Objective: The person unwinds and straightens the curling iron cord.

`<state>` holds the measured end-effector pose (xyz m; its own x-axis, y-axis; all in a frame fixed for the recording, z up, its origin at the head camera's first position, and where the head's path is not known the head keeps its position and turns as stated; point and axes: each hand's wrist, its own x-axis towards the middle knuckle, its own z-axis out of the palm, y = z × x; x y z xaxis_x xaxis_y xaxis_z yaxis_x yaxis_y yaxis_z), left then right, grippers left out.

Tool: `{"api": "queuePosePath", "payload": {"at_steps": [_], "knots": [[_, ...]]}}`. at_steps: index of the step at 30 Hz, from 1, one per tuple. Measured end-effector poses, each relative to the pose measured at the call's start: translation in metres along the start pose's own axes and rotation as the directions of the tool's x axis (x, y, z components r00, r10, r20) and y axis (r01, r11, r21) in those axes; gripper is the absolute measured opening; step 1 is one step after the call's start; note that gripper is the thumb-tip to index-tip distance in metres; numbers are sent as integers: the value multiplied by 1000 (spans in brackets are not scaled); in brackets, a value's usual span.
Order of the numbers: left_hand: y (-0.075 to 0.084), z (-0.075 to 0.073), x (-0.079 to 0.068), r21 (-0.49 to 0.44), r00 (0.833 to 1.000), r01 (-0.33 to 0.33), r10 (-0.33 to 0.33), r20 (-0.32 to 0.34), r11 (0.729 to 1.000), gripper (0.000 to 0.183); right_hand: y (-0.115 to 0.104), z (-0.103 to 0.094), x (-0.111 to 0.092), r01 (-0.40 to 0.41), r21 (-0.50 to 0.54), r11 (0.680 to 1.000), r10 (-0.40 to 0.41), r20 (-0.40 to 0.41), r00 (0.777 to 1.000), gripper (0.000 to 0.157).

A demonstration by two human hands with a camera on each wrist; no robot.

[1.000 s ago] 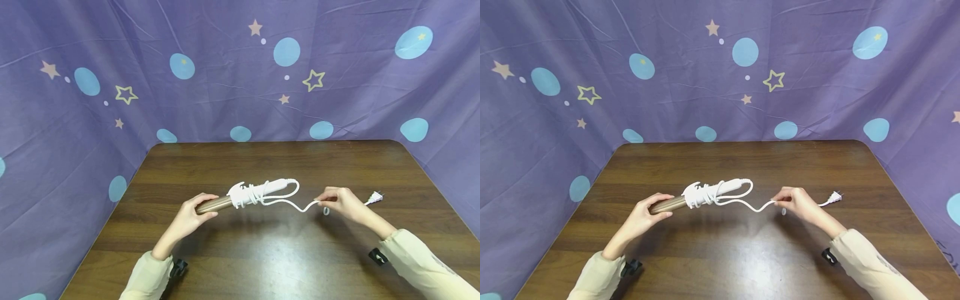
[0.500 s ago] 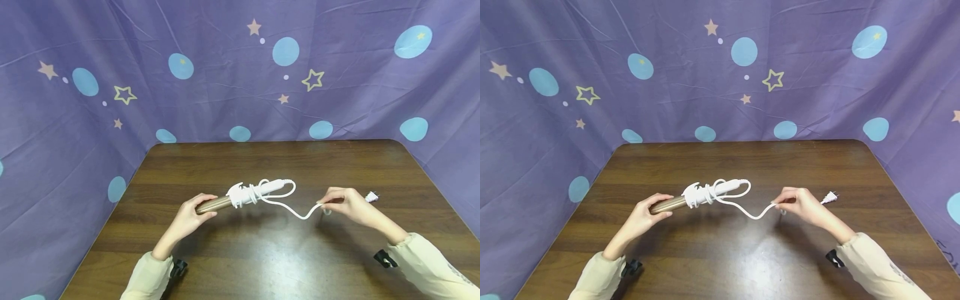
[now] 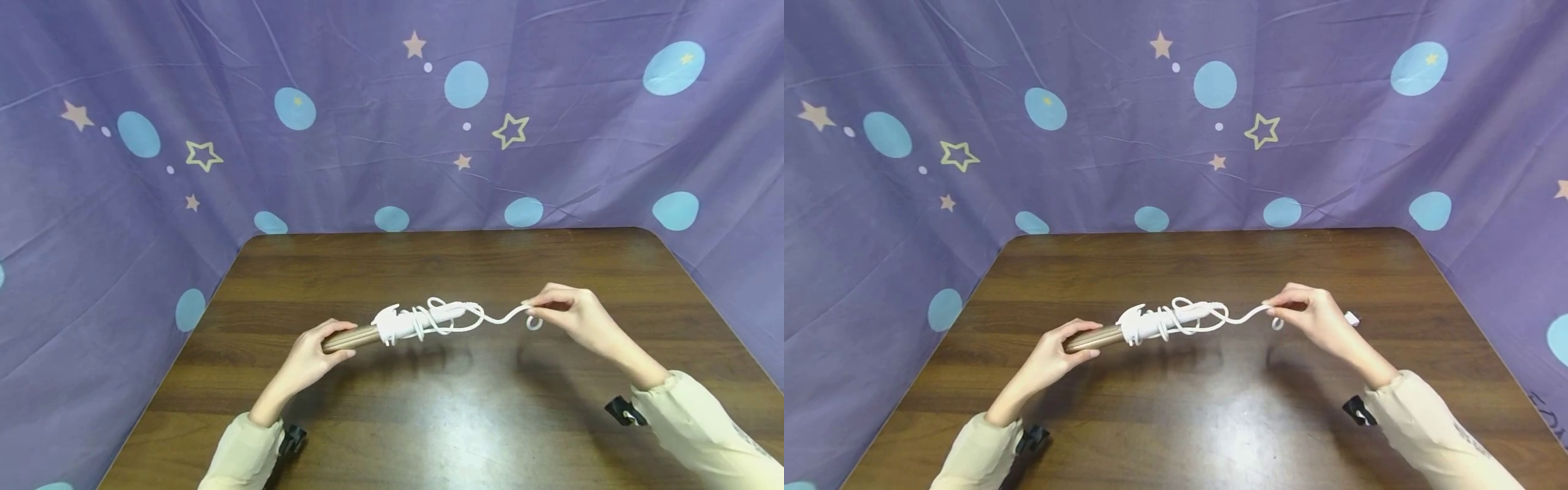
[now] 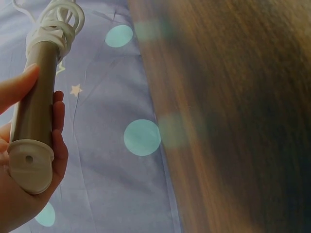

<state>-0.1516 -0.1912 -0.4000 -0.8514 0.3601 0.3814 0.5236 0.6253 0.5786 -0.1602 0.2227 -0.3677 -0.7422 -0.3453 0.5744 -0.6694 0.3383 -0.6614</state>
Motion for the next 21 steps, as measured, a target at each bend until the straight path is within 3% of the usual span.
{"api": "queuePosePath", "payload": {"at_steps": [3,11,21], "knots": [[0,0,0,-1,1000,-3,3,8,1000,40,-9,0,4,-31,-22,999,30,-55,998,14],[1,-3,-1,-30,1000,-1,2,26,1000,40,6,0,4,-160,-91,983,143,-170,975,14],[-3,-2,-4,-55,1000,-20,20,15,998,41,29,-5,1,-184,-166,969,159,-156,975,12]]}}
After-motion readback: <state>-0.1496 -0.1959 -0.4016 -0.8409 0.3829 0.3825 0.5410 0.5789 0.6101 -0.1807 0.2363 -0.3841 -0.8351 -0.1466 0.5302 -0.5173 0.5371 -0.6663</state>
